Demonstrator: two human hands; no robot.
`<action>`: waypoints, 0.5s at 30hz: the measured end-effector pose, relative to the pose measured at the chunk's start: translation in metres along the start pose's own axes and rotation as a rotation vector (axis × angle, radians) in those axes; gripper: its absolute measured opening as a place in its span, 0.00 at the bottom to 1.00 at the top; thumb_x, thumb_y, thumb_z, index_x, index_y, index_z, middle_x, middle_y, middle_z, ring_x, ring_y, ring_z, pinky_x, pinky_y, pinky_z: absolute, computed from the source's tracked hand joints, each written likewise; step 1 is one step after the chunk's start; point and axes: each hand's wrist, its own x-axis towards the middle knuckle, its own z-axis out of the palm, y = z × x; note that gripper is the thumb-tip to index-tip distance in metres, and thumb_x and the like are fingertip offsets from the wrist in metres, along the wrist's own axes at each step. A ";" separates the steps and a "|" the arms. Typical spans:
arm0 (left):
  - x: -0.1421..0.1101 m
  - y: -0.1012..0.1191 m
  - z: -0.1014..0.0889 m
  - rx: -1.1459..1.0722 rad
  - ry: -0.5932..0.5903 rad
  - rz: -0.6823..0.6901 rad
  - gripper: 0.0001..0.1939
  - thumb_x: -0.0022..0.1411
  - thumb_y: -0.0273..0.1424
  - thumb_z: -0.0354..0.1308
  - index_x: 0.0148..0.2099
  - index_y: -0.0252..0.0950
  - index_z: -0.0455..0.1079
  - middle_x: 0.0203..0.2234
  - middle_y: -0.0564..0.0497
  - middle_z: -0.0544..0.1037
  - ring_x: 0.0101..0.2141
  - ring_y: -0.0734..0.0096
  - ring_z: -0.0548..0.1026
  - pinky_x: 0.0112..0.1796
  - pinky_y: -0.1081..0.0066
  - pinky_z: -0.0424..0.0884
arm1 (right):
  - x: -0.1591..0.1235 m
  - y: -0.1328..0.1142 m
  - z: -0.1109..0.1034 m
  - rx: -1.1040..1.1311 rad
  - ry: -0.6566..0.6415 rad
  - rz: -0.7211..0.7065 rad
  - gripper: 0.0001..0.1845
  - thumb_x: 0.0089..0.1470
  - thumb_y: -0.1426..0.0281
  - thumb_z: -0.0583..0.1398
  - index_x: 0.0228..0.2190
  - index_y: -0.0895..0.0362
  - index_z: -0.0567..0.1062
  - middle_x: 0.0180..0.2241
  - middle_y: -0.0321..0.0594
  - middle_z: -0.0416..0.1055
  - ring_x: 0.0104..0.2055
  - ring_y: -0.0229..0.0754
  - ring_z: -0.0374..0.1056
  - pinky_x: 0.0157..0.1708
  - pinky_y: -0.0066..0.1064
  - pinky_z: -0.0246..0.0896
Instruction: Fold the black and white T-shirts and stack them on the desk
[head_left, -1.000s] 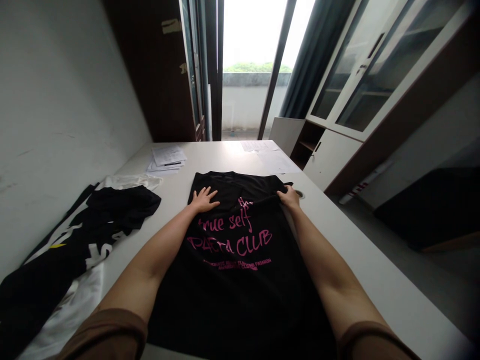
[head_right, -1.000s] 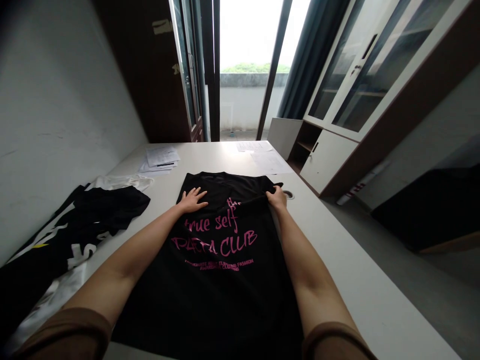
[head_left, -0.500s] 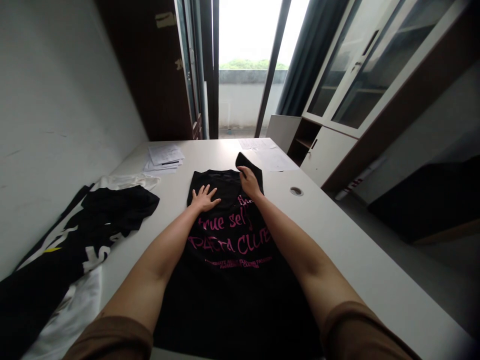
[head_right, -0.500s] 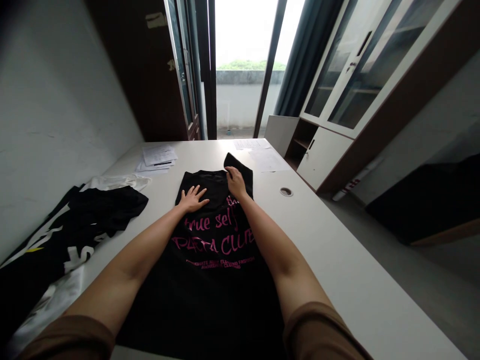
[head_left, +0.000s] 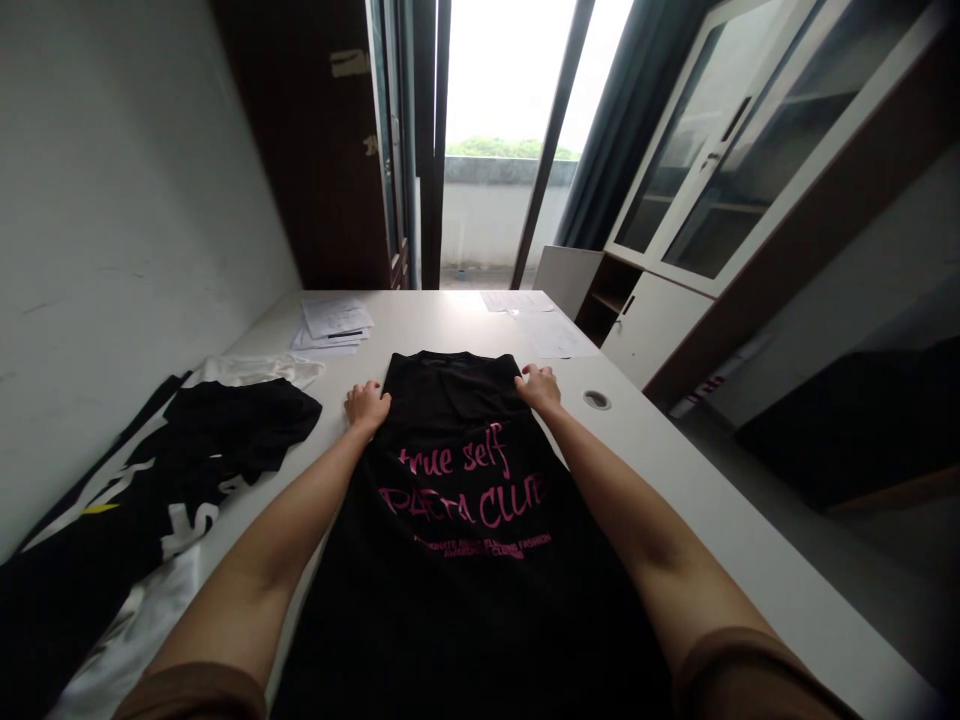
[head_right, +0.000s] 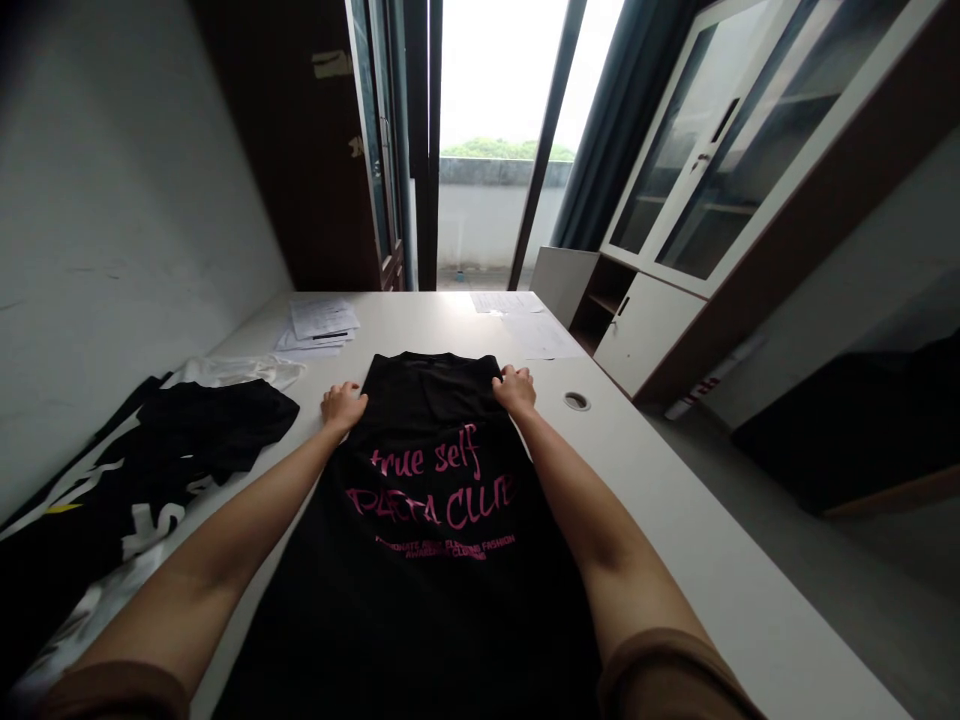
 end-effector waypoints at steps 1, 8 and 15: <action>0.002 -0.004 -0.003 -0.015 -0.055 -0.007 0.24 0.61 0.37 0.61 0.59 0.37 0.73 0.50 0.34 0.78 0.56 0.41 0.72 0.56 0.49 0.64 | 0.002 0.008 -0.002 0.047 -0.048 0.058 0.22 0.58 0.61 0.64 0.52 0.57 0.75 0.53 0.56 0.68 0.52 0.55 0.69 0.52 0.45 0.67; 0.007 0.007 -0.014 -0.350 -0.400 0.197 0.37 0.52 0.28 0.68 0.65 0.40 0.69 0.39 0.46 0.83 0.48 0.49 0.79 0.54 0.58 0.69 | 0.005 0.020 -0.003 0.498 -0.522 -0.032 0.36 0.50 0.68 0.70 0.60 0.51 0.70 0.29 0.33 0.71 0.25 0.35 0.65 0.27 0.26 0.67; 0.011 0.014 -0.010 -0.807 -0.500 0.067 0.27 0.50 0.22 0.63 0.55 0.34 0.79 0.40 0.45 0.84 0.43 0.53 0.80 0.47 0.58 0.77 | 0.032 0.003 0.011 0.360 -0.573 -0.198 0.32 0.52 0.76 0.63 0.59 0.55 0.75 0.26 0.34 0.75 0.24 0.36 0.67 0.33 0.32 0.72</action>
